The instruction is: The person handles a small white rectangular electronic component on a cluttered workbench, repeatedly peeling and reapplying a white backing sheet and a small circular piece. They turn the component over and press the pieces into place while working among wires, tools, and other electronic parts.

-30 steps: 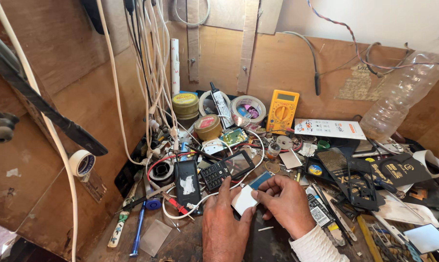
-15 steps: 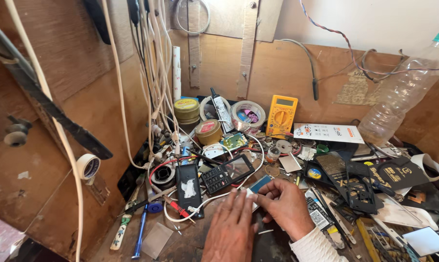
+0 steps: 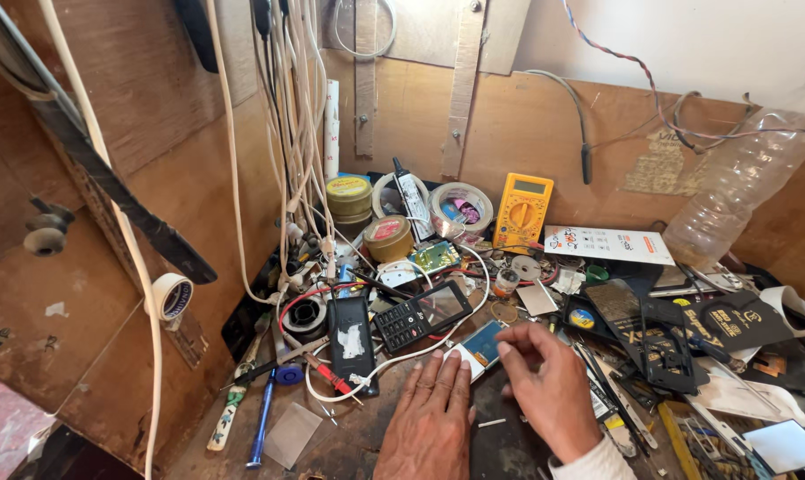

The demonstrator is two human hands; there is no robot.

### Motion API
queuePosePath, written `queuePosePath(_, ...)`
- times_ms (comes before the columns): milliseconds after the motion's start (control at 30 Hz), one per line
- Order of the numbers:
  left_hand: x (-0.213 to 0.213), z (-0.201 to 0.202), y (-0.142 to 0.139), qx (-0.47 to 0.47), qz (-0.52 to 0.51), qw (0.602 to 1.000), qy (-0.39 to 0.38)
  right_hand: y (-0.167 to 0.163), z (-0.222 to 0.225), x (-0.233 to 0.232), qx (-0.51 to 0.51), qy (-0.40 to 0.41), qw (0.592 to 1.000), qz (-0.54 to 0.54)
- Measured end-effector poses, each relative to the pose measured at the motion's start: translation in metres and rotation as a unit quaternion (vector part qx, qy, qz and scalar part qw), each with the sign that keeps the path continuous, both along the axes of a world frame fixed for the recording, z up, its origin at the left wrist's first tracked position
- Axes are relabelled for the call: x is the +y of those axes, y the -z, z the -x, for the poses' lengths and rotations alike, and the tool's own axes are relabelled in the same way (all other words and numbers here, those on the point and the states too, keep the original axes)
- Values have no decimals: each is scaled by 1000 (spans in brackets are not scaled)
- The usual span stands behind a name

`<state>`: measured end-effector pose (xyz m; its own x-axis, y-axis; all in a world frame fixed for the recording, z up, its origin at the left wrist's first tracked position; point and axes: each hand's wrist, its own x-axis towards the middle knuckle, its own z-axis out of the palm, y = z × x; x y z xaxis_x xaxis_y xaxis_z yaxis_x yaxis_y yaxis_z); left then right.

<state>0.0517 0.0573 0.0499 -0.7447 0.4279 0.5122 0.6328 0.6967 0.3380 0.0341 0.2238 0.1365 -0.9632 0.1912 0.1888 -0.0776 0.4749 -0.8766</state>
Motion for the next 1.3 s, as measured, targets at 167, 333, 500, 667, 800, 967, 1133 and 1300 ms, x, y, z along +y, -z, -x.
queuePosePath(167, 0, 1, -1, -5, -3, 1000, 5, 5, -18, 5, 184, -127, 942, -251)
queuePosePath(333, 0, -1, -2, 5, -13, 1000, 1, 19, -24, 10, 156, -196, 892, -376)
queuePosePath(500, 0, 0, -1, 8, -11, 1000, 0, 27, -26, 12, 194, -179, 855, -446)
queuePosePath(667, 2, 0, 2, 26, -5, 1000, -14, 29, -28, 11, 205, -167, 855, -445)
queuePosePath(800, 1, 1, 3, 21, 2, 1000, -13, 29, -28, 10, 221, -155, 842, -468)
queuePosePath(967, -9, 2, -2, -18, -21, 999, 31, 29, -28, 11, 209, -159, 854, -450)
queuePosePath(1133, -25, 0, -7, -2, 9, 999, 52, 28, -31, 11, 228, -154, 850, -449)
queuePosePath(1300, -29, 1, -11, -43, 20, 997, 68, 27, -30, 11, 231, -151, 851, -447)
